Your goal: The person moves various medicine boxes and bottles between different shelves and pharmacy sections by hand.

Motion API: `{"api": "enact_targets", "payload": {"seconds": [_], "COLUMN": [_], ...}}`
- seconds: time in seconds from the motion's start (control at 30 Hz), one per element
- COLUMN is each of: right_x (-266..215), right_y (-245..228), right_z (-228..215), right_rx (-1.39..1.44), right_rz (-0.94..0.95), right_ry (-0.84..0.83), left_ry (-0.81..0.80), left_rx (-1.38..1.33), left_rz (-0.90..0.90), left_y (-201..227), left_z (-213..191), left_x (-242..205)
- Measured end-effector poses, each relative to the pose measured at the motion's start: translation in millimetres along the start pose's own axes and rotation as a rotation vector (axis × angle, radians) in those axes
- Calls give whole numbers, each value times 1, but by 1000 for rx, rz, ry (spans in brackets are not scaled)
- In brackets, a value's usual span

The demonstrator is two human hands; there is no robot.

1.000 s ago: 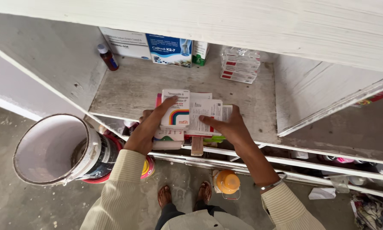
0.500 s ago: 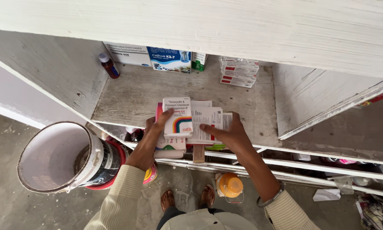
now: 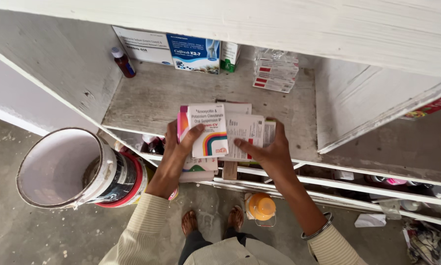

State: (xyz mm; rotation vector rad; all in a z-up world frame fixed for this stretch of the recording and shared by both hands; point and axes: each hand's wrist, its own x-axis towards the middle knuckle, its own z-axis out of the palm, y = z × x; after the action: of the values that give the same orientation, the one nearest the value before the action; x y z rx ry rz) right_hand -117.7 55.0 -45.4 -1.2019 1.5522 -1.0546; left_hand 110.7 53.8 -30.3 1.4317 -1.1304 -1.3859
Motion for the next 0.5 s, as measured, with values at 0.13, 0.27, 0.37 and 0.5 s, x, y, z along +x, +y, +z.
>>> {"api": "enact_targets", "payload": {"seconds": [0.13,0.27,0.37,0.5], "right_x": [-7,-23,-53,-106], "right_y": [-21,-40,-56,-64], "right_z": [-12,-23,-33,-49], "right_rx": [-5,28,20,-9], "right_rz": [-116,-257,-309,-384], "right_ry": [8,7,69,167], "left_ry": [17,-43,-90,-164], "left_rx": [-74,-213,-220,-225], "left_rz": [10,122,220,290], "left_y": [28,44,51,56], "left_z": [10,11,13,20], "left_x": [-14,-36,-57,-92]}}
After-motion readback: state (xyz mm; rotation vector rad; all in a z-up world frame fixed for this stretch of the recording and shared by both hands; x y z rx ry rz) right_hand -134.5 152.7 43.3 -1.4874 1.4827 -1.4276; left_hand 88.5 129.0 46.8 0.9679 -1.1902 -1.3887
